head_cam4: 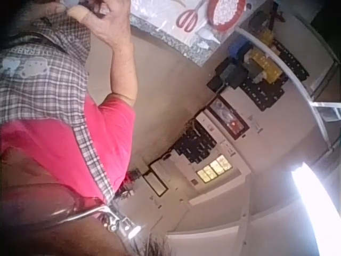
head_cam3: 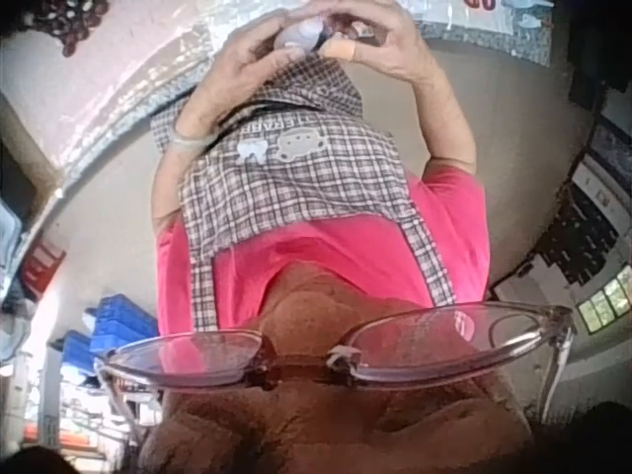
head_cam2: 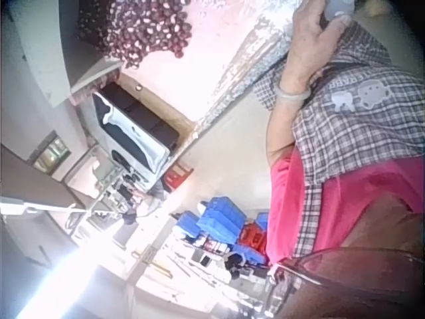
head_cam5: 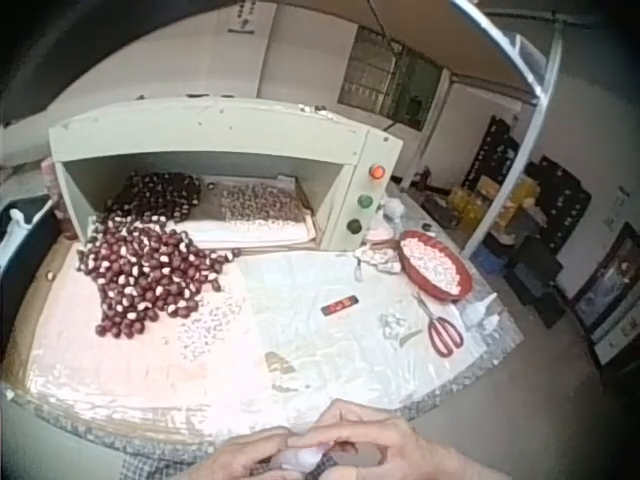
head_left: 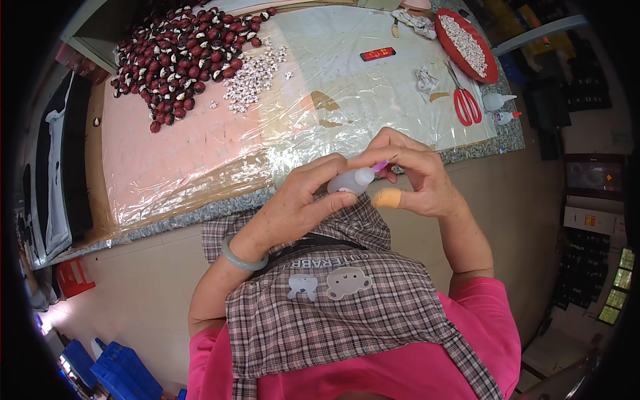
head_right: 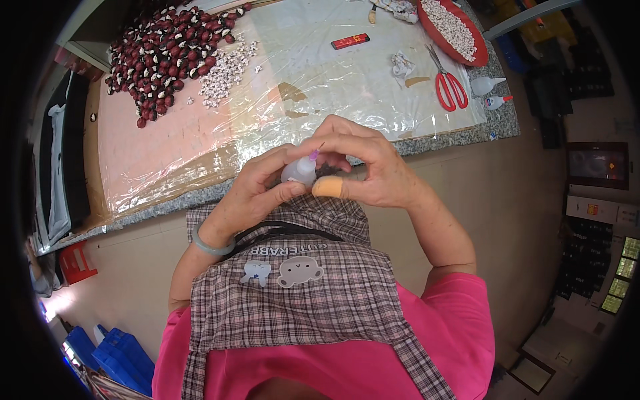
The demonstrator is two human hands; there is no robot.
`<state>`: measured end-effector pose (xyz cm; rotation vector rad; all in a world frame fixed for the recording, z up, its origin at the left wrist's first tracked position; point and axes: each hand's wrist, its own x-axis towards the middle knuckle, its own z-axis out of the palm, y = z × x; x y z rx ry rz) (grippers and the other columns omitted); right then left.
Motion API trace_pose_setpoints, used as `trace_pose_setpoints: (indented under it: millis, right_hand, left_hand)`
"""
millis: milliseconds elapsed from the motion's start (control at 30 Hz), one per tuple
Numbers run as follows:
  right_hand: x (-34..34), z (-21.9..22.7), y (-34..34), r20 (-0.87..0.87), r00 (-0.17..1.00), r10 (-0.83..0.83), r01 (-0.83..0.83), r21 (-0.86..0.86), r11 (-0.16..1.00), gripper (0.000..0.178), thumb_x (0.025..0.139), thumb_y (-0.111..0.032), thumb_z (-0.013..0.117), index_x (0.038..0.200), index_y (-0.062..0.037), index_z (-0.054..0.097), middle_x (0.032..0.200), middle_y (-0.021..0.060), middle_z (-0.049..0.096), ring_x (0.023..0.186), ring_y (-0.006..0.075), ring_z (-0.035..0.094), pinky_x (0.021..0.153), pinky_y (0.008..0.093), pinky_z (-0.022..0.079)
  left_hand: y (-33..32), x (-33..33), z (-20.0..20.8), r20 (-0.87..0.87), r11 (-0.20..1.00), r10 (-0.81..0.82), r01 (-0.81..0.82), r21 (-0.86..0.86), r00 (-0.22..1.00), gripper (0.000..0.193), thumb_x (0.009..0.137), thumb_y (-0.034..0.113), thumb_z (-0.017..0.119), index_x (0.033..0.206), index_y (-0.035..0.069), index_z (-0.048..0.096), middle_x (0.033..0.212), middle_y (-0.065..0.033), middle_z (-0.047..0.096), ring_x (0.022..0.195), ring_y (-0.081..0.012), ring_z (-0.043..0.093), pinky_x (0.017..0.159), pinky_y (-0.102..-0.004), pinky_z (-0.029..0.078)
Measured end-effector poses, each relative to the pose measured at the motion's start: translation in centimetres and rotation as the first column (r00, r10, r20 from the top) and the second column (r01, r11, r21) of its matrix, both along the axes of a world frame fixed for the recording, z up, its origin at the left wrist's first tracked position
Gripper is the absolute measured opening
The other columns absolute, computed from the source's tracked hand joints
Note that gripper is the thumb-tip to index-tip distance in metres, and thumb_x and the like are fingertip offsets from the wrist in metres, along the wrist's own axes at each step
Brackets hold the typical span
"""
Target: Glue small white decorative pieces onto brown and red round toy parts at a factory workbench.
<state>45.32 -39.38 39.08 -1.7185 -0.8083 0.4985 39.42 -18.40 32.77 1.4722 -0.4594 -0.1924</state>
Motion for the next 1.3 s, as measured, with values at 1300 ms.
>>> trace_pose_setpoints:
  millis: [1300]
  right_hand:
    - [-1.5,-2.4,1.3,0.046,0.944,-0.327,0.321,0.092,0.942,0.034,0.077,-0.019,0.079,0.107,-0.0035,0.071,0.093,0.0022,0.055,0.082,0.0098,0.049,0.067,0.0221,0.041]
  left_hand:
    - [-0.3,0.3,-0.2,0.142,0.986,0.124,-0.138,0.095,0.982,0.029,0.089,0.013,0.064,0.114,0.001,0.056,0.097,-0.0106,0.057,0.086,-0.0248,0.059,0.074,-0.0338,0.048]
